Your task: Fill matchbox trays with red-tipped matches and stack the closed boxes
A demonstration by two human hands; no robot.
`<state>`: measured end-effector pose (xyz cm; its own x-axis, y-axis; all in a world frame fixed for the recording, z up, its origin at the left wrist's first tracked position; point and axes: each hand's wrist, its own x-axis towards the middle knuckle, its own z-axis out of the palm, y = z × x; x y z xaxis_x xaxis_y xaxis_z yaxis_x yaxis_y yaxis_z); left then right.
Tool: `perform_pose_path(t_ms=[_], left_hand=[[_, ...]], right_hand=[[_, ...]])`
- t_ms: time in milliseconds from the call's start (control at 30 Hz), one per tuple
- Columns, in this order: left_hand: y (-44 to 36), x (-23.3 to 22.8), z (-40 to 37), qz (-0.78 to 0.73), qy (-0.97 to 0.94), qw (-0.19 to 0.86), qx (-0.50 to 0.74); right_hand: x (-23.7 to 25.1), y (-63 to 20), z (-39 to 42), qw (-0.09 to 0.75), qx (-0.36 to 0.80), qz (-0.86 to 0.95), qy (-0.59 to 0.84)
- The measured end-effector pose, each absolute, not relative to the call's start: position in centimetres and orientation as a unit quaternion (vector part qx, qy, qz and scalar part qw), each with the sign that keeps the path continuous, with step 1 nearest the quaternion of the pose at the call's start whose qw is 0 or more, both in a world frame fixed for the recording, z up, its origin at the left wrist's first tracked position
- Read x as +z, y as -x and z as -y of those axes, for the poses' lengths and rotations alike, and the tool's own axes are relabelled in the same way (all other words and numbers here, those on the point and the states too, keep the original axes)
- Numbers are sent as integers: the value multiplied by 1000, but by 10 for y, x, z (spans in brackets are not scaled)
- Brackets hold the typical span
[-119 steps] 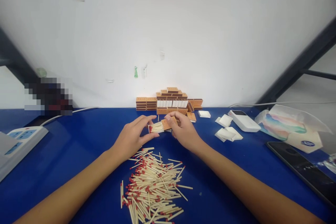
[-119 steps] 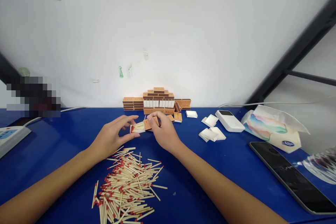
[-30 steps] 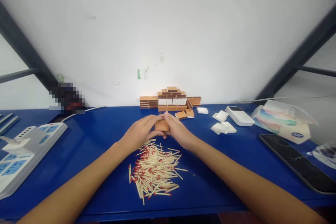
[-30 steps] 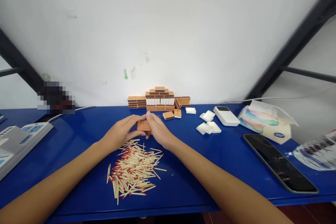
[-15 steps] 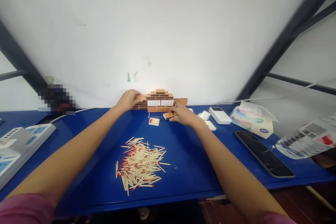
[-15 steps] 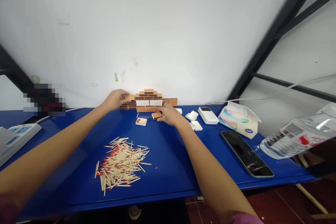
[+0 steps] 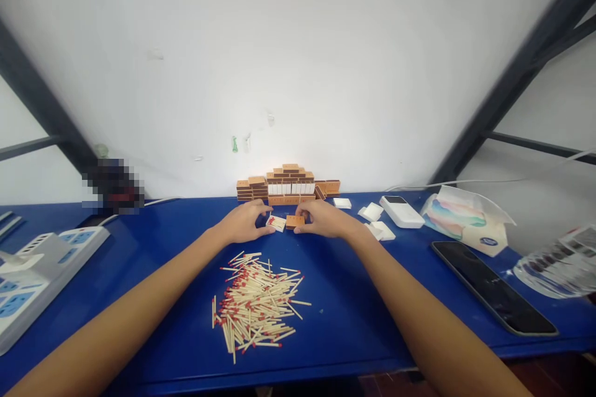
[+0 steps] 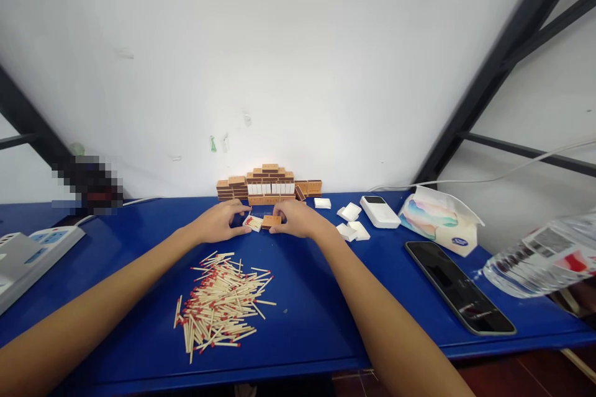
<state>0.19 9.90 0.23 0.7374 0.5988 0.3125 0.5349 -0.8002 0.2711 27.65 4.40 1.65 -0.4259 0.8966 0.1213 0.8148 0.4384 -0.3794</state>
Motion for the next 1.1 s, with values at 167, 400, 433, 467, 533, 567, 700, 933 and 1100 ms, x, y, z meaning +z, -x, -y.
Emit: perform_pose_path(t_ms=[167,400,433,467,533,567,700,933,1100], left_hand=[[-3,-5,-101,-314,-919,125,202],[22,-9,-76,-369,-849,245,287],[26,-12,-72,-382,-817,289,320],[28,-14,-68,-392,-782,334,351],[29,-17,-63,-400,-718,411,395],[28,-17,-60,-398,-697,432,412],[15,-14,-45,-351,-656,461,483],[8,-14,-25,-302,-732,372,484],[11,-6,-16,-265,-823,153,478]], right_hand=[[11,-267,-44,175,153,836,497],[6,-249,-40,259,223,816,466],[3,-245,-40,280,242,807,461],[1,-241,-39,302,267,795,454],[-3,-233,-36,347,334,762,433],[-4,-229,-34,369,369,742,421],[-2,-210,-22,423,451,673,406],[5,-187,3,440,450,664,405],[9,-181,12,385,504,682,364]])
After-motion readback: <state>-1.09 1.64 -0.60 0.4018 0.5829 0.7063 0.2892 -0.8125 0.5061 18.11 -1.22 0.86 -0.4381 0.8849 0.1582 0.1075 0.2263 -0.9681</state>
